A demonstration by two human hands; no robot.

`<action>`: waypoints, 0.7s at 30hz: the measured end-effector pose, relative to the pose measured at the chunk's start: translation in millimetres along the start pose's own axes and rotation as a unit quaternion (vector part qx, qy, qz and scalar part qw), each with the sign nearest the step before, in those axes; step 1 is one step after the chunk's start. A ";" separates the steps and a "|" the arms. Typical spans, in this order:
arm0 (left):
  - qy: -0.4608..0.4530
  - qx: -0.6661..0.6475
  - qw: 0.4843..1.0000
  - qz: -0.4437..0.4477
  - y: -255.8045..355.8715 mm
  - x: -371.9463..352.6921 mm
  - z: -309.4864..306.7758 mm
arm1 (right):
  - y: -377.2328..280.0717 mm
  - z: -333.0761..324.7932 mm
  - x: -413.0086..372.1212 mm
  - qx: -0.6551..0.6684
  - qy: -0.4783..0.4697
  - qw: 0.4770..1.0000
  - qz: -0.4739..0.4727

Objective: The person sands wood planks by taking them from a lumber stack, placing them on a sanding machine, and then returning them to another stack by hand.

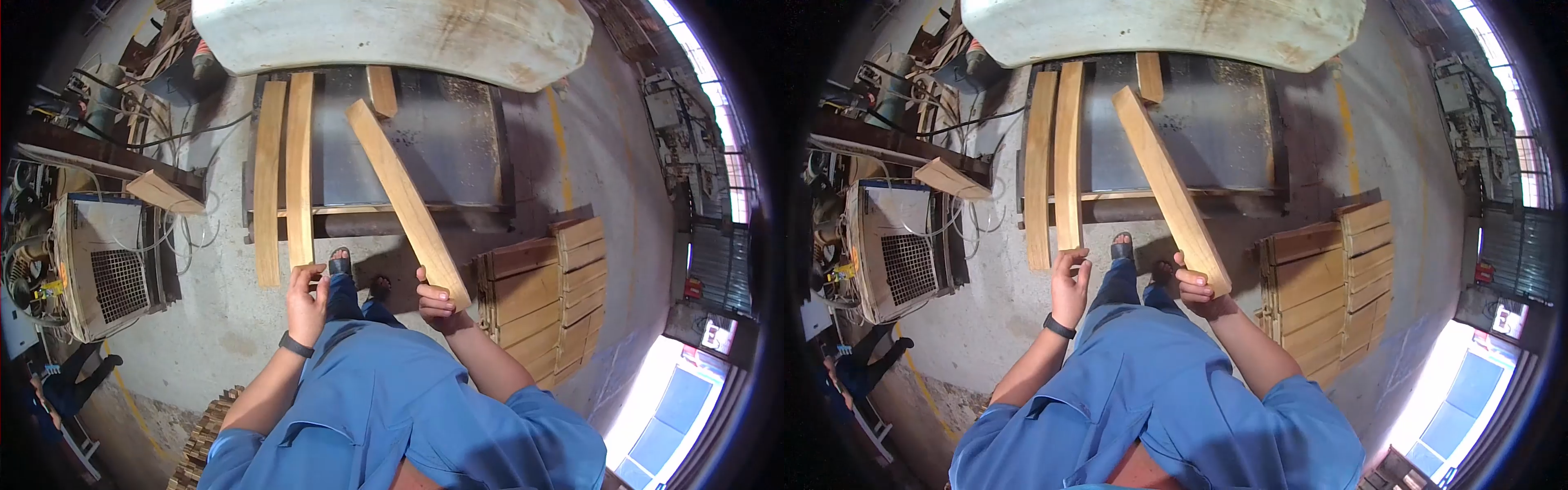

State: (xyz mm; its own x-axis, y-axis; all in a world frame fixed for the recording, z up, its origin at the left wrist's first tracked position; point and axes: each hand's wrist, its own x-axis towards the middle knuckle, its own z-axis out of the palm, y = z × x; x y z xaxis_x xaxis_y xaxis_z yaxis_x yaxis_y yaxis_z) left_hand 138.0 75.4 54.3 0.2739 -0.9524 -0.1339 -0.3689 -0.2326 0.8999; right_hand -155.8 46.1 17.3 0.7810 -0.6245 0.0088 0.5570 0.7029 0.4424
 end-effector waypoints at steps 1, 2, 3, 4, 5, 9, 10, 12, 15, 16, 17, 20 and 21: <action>0.008 0.002 1.000 -0.005 -0.5 -3.8 1.1 | 1.0 2.9 -8.4 -0.055 0.024 0.998 0.001; 0.012 0.005 1.000 -0.013 -5.8 -7.8 1.7 | 0.3 10.0 -17.4 -0.111 0.047 0.993 0.003; 0.018 0.009 1.000 -0.021 -17.7 -12.9 2.2 | -1.4 18.0 -25.2 -0.166 0.069 0.984 0.008; 0.026 0.014 0.999 -0.030 -32.6 -18.8 2.2 | -3.8 29.7 -38.5 -0.246 0.144 0.958 0.000; 0.023 -0.025 0.995 -0.089 -53.9 -25.4 3.9 | -7.0 44.2 -57.1 -0.323 0.218 0.921 -0.008; 0.045 -0.268 0.904 -0.330 -75.2 -34.9 2.2 | -3.6 53.5 -95.7 -0.559 0.407 0.705 -0.159; 0.058 -0.315 0.880 -0.350 -71.1 -32.3 1.0 | -12.9 43.8 -102.6 -0.605 0.407 0.657 -0.190; 0.084 -0.408 0.824 -0.383 -63.3 -21.0 3.5 | -39.3 15.1 -111.1 -0.691 0.397 0.550 -0.251; 0.056 -0.495 0.793 -0.350 -92.1 -6.9 7.9 | -34.6 33.0 -54.7 -0.773 0.545 0.237 -0.224; 0.047 -0.529 0.775 -0.343 -93.2 -0.5 7.4 | -37.2 33.1 -37.4 -0.796 0.554 0.108 -0.220; 0.052 -0.531 0.775 -0.339 -93.5 3.0 9.0 | -43.3 33.8 -23.8 -0.801 0.542 0.105 -0.231; 0.044 -0.546 0.776 -0.312 -109.0 11.1 11.6 | -63.1 31.8 14.6 -0.883 0.393 -0.053 -0.251; 0.043 -0.549 0.773 -0.315 -110.0 13.6 11.3 | -68.1 24.3 24.5 -0.888 0.388 -0.048 -0.243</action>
State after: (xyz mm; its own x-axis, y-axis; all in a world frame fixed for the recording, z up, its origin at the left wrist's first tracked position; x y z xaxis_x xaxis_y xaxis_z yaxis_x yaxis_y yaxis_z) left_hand 172.3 85.7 -51.2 0.1676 -0.6905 -0.7036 0.8247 -0.2928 0.4839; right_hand -181.4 -25.4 9.2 -0.0494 -0.9903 0.1302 -0.9140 -0.0077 -0.4056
